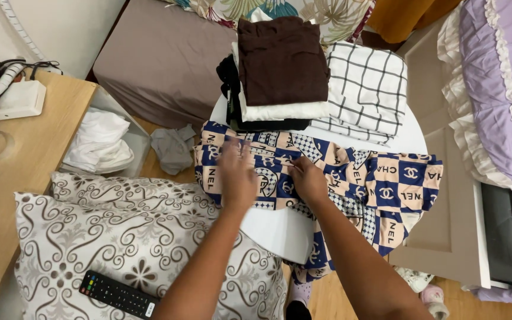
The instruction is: The person folds a brown t-shirt and a patterned blue and beige shirt on a white round table. They smooth the garments and fold them into neat rectangles, placing the finished items into a stack of other folded clothes.
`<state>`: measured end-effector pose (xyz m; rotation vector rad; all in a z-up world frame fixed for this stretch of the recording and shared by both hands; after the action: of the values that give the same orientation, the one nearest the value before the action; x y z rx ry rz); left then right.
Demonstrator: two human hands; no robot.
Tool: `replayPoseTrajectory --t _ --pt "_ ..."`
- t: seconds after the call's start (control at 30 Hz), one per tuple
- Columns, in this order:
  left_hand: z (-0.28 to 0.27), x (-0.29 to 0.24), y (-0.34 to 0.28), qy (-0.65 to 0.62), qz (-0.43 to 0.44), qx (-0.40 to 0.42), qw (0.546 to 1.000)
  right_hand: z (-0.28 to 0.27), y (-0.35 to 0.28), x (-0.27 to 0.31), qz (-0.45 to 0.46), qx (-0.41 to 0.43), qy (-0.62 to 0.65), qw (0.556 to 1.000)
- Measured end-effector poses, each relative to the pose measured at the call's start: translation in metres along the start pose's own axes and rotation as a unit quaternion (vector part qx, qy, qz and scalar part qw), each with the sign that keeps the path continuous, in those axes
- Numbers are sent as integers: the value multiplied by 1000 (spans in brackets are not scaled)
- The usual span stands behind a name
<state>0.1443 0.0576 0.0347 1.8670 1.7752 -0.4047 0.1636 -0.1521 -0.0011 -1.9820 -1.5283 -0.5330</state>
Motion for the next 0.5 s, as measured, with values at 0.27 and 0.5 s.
replayPoseTrajectory --t 0.27,0.5 --pt "72 -55 -31 51 149 190 969 -22 -38 4 -13 1 -42 999" --pt "83 -53 -34 112 171 160 966 -37 -74 -39 20 -59 -180 982"
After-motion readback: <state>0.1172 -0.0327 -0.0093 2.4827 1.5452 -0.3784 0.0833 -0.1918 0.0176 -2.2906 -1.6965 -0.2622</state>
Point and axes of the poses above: each hand's wrist, its own y-axis towards the middle knuckle, its own z-axis out of the palm, x = y × z, the point moved 6 cm from there along y, towards the middle knuckle, and after that the axes turned 7 degrees about z, right-handed, at the moved point
